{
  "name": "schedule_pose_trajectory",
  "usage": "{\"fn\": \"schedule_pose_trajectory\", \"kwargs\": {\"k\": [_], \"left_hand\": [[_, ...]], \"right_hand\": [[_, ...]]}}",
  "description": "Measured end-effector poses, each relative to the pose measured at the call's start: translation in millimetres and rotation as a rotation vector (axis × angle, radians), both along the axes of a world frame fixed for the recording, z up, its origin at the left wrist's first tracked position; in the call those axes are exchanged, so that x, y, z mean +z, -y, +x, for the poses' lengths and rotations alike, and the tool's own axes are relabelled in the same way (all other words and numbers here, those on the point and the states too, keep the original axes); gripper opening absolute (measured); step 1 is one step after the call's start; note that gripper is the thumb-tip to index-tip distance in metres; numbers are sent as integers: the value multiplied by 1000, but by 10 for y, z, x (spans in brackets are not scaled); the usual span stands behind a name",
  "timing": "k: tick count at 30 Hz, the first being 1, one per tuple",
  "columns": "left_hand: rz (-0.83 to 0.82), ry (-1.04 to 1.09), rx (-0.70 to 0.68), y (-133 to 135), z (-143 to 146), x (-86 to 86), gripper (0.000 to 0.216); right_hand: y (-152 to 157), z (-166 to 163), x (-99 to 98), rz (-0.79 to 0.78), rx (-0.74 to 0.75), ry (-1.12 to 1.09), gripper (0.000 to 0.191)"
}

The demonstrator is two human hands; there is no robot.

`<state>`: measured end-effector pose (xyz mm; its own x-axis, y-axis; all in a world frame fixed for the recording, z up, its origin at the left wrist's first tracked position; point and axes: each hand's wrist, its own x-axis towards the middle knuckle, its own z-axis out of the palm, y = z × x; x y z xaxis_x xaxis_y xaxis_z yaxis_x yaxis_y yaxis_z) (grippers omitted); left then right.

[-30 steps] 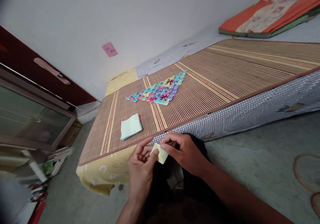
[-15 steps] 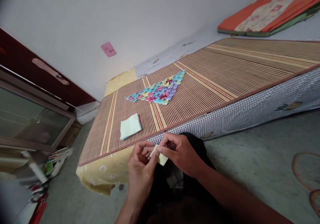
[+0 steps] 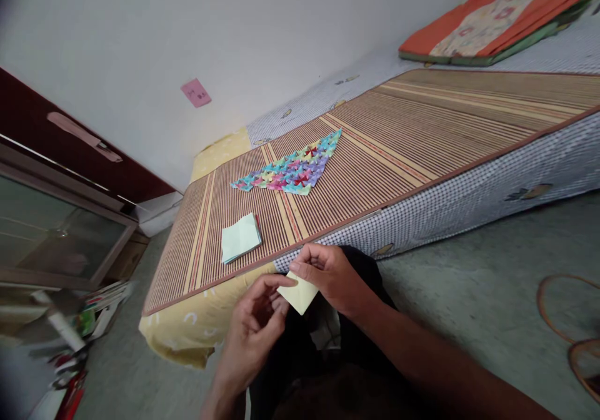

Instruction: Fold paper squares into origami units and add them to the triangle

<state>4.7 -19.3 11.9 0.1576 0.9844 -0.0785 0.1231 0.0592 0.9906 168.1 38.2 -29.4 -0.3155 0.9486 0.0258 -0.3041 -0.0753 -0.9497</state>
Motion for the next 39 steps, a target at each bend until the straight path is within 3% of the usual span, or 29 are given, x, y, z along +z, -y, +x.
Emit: {"fn": "schedule_pose_trajectory", "kwargs": {"k": [4,8,13,17,21,30,35,39], "left_hand": [[-3,-1,10,9,36,-37,21],[-12,56,167,-25,46,-69,20],[-18,161,368,-63,3,-105,25],[4,152,408,-51,18,-132,26],[52,94,457,-14,55,-144,23],[247,-89,447,13,31,-148,18],[129,1,550,11,59,-183,23],[112,30,544,14,77,-179,26]], "right_hand": [[-1,-68,-19,-37,-3,-12,30],[16,-40,14,-15,-8,-53,22],[75,119,54,233,57,52,17],[102,121,85,455,-67,188,11],[106,46,114,571,-129,230,13],[155,-70,71,632,-180,238,15],[162,-94,68,570,-182,260,18],[156,-98,60,543,-183,287,19]]}}
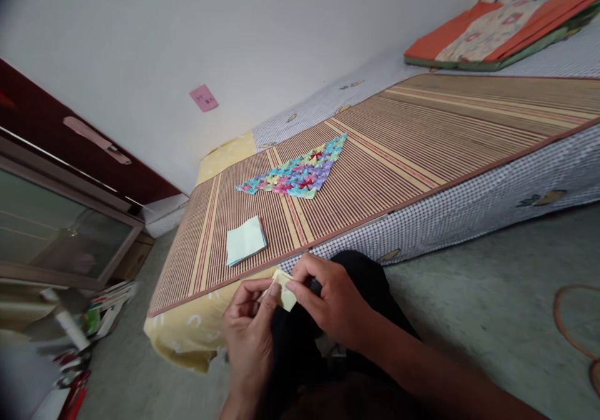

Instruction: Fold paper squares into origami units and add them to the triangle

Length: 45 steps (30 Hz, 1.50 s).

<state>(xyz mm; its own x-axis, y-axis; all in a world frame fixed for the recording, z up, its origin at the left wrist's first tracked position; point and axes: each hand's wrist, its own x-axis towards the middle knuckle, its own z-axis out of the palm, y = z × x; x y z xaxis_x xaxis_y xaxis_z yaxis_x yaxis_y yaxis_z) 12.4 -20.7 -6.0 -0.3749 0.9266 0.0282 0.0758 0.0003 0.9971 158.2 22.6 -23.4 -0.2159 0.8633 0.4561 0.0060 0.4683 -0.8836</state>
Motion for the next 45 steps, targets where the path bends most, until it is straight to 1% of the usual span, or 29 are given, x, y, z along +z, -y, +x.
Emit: {"fn": "schedule_pose_trajectory", "kwargs": {"k": [6,10,14,19,22,24,26,28,30,32,34,37,40,45], "left_hand": [[17,-1,-1,0,17,-41,26],[16,45,-21,-10,22,-67,25],[-42,92,-126,-45,-13,-53,38],[-161,68,-299,-102,-96,-7,28],[-184,0,-365,-110,-128,19,25],[-177,-70,-395,-105,-130,37,26],[-152,-147,-393,-99,-121,50,28],[-135,-157,-362,-99,-110,50,29],[-153,-89,-327,-105,-110,27,29],[-185,11,-307,-115,-120,-16,27],[-208,111,-308,-127,-131,-62,26],[-217,237,-326,-138,-127,-101,27],[-203,274,-341,-132,-95,-106,28],[-172,310,-288,-114,-55,-123,26]], "right_hand": [[5,-30,-2,-45,-15,38,23],[-1,-21,-19,-79,-11,73,22],[-29,40,-36,-129,30,165,22],[-59,126,-2,-198,128,265,21],[-64,164,20,-227,215,309,23],[-68,179,23,-237,238,338,23],[-75,185,17,-248,233,332,22],[-86,186,2,-265,198,271,19],[-100,188,-15,-280,176,199,17],[-112,195,-27,-287,192,170,18],[-119,203,-32,-288,214,166,23],[-116,205,-32,-302,198,139,29],[-113,192,-39,-328,189,109,31],[-121,177,-69,-354,193,47,36]]}}
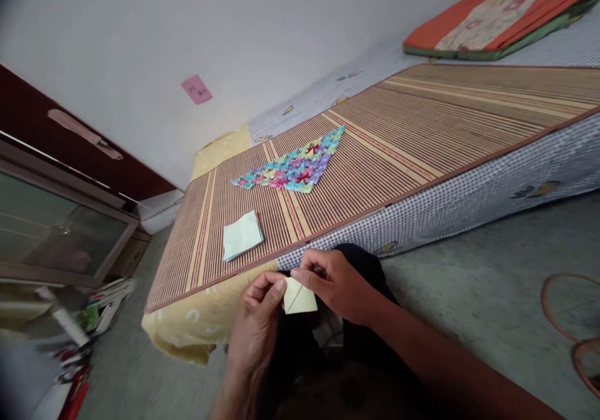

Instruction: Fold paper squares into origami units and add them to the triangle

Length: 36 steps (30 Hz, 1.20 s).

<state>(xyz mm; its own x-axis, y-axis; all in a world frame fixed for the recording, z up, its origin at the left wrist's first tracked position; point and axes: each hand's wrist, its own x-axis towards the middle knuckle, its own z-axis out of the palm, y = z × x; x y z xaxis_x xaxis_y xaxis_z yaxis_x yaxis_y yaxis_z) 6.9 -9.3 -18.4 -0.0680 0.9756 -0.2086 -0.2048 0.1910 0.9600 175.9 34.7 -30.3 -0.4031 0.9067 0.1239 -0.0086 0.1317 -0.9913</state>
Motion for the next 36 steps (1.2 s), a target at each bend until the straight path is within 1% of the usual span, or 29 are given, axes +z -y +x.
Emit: {"fn": "schedule_pose_trajectory", "kwargs": {"k": [3,5,8,11,13,15,18,20,21,23,25,27,29,31,33,36], "left_hand": [[-1,-25,-23,-4,-6,12,26],[-15,-79,-61,-8,-14,49,26],[-21,-184,-119,-10,-16,126,26],[-4,-267,-124,-15,-6,157,25],[2,-288,-89,-20,2,133,24],[-1,-274,-69,-24,7,90,23],[-12,-241,-97,-22,7,37,24],[-10,-233,-97,-18,6,17,24],[-4,-225,-73,-18,6,7,24],[20,-175,25,-24,8,-18,23],[39,-87,136,-42,14,-49,23],[40,15,199,-65,22,-71,26],[23,97,202,-84,29,-72,29],[4,133,180,-91,33,-57,30],[-1,106,161,-89,31,-37,30],[15,-1,144,-84,20,-19,27]], "right_hand": [[-5,18,-1,13,21,-22,36],[-17,39,8,32,28,-1,38],[-52,59,20,60,91,53,40],[-82,37,11,16,110,27,41],[-85,2,-3,-29,82,1,43],[-79,-33,-18,-28,53,11,46],[-78,-60,-28,15,6,25,48],[-82,-60,-28,4,-1,2,46],[-83,-59,-27,-10,7,-9,44],[-72,-61,-31,-54,54,-24,37],[-45,-78,-47,-114,126,-50,29],[-10,-108,-72,-172,158,-100,25],[16,-131,-92,-187,131,-139,26],[22,-132,-95,-147,59,-134,29],[14,-108,-75,-85,-12,-99,30],[5,-54,-21,1,-81,-52,27]]}}
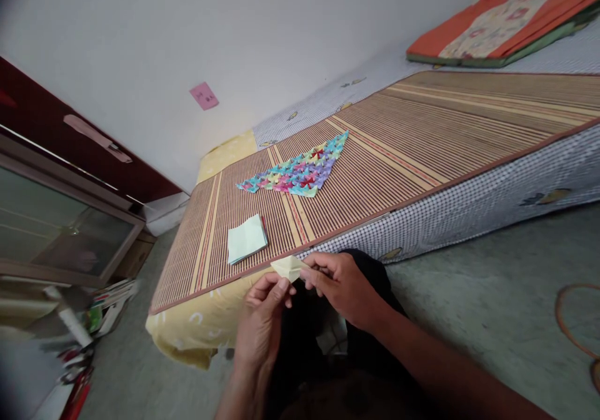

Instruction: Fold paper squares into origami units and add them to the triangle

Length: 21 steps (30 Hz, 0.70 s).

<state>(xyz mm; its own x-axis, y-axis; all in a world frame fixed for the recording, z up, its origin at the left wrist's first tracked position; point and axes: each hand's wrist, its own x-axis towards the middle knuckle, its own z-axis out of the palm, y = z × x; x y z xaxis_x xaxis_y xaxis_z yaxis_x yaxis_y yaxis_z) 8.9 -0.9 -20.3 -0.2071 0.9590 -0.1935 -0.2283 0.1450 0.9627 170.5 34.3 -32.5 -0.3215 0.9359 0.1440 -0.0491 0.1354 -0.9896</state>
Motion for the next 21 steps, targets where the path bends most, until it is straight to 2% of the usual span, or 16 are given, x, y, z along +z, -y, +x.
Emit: {"fn": "schedule_pose_trajectory", "kwargs": {"k": [4,8,13,18,21], "left_hand": [[35,-152,-31,11,-13,39,24],[119,-162,-46,59,-6,118,28],[154,-239,-58,116,-37,162,15],[264,-399,-56,114,-73,211,11],[284,-407,-40,114,-45,240,11]], "right_hand": [[32,33,47,129,-49,72,22],[74,17,41,314,-129,125,18],[104,3,58,470,-205,83,20],[132,2,106,490,-210,24,12],[139,-11,125,491,-200,-12,14]]}}
